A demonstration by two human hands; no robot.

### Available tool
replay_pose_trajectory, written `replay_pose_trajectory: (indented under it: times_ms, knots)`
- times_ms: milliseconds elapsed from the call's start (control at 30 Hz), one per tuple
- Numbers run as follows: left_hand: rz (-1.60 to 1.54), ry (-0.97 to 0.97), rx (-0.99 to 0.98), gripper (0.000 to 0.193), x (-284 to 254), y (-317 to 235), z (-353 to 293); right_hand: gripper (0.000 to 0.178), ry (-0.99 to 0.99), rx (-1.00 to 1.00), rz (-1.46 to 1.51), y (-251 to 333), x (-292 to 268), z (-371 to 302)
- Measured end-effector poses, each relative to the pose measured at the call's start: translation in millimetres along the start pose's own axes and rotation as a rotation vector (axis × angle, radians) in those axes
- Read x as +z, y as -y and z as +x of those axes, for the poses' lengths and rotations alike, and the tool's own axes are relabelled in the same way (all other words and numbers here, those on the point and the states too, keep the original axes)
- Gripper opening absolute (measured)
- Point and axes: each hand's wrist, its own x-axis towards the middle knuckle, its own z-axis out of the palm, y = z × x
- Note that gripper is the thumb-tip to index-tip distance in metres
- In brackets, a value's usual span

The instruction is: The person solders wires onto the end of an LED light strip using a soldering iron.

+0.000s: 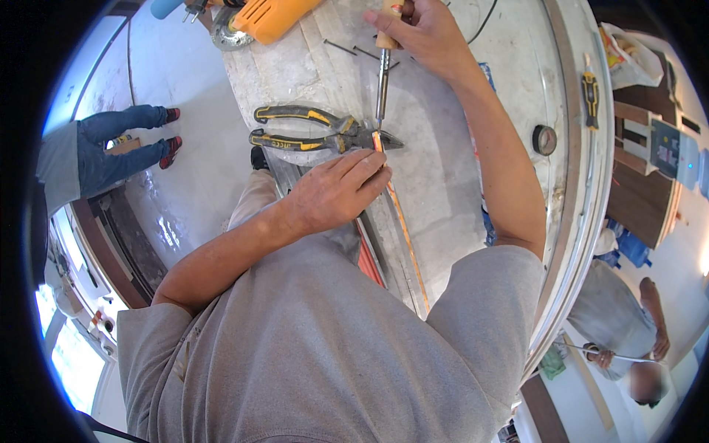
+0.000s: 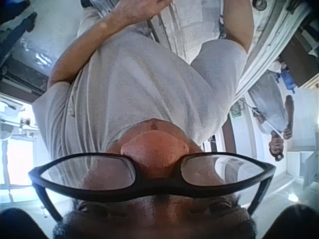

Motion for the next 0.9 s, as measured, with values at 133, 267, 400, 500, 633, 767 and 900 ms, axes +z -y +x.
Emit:
replay_pose_trajectory:
  times_ms: [133,267,400,500,633,767,900]
  knots:
    - [-0.005,0.027,-0.007,0.029,-2,1,1,0.036,-0.067,-0.043,0.004,3,5,0]
    - [0.035,0.029,0.026,0.030,-4,3,4,0.043,-0.062,-0.035,0.031,-8,0,2]
    - [0.040,0.014,0.060,0.032,-6,7,4,0.045,-0.046,-0.026,-0.080,-8,0,5]
    - [0.019,0.049,0.046,0.032,-9,4,3,0.044,0.012,-0.072,0.058,-3,3,2]
    - [0.048,0.041,0.066,0.028,-12,4,10,0.043,0.013,-0.034,0.027,1,2,-1]
    - [0.051,0.020,0.073,0.027,-11,4,10,0.043,0.026,-0.041,0.042,3,0,-1]
    - [0.018,0.058,0.048,0.030,-9,4,8,0.043,0.015,-0.018,0.004,1,0,0]
